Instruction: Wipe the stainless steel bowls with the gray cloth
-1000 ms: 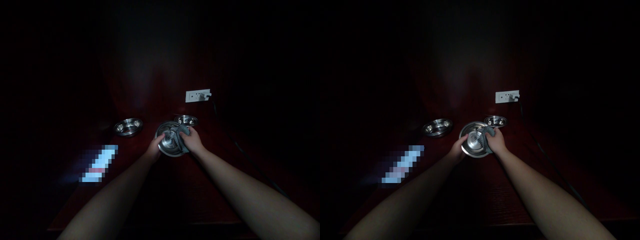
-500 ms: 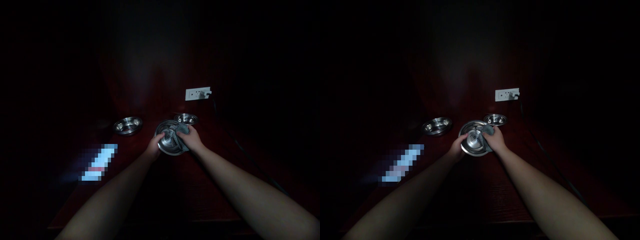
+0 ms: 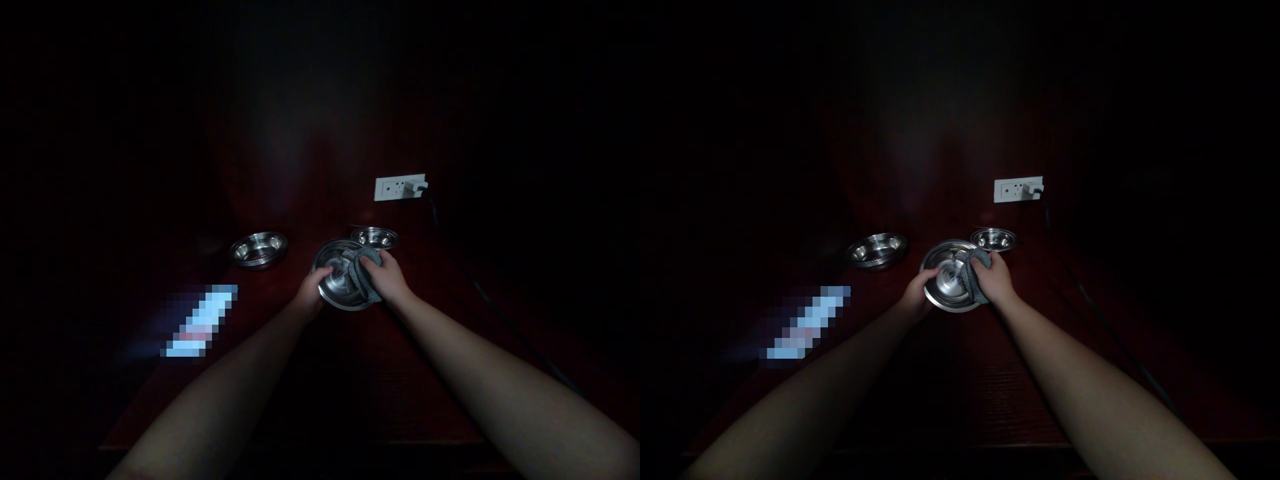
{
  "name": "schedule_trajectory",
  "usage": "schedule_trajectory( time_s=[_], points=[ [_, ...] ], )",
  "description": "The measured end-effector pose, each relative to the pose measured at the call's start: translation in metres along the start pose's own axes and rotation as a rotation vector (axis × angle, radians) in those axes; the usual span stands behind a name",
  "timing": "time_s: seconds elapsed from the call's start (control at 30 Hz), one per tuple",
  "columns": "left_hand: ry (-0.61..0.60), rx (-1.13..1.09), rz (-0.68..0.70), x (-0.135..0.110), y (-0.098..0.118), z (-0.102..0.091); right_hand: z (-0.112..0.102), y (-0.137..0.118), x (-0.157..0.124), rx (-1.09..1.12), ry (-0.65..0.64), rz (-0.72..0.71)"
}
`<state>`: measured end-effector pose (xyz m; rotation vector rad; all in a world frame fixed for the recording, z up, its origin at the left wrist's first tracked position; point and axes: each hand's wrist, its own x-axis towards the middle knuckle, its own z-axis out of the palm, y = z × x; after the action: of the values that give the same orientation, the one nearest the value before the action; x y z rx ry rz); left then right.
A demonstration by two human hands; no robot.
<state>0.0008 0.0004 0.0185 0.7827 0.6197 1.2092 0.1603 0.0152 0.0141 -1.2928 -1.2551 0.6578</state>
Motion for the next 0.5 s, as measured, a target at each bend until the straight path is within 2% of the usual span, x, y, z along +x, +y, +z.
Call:
schedule_trajectory(
  time_s=[0.17, 0.5],
  points=[
    [-0.021, 0.026, -0.063, -0.0013, -0.0001, -0.0042, -0.0018, -0.001, 0.0001, -0.028, 0.01, -0.018],
    [-0.046, 0.055, -0.101, -0.0054, 0.0042, -0.002, -0.0039, -0.0025, -0.0003, -0.058, 0.0, -0.033]
  ],
)
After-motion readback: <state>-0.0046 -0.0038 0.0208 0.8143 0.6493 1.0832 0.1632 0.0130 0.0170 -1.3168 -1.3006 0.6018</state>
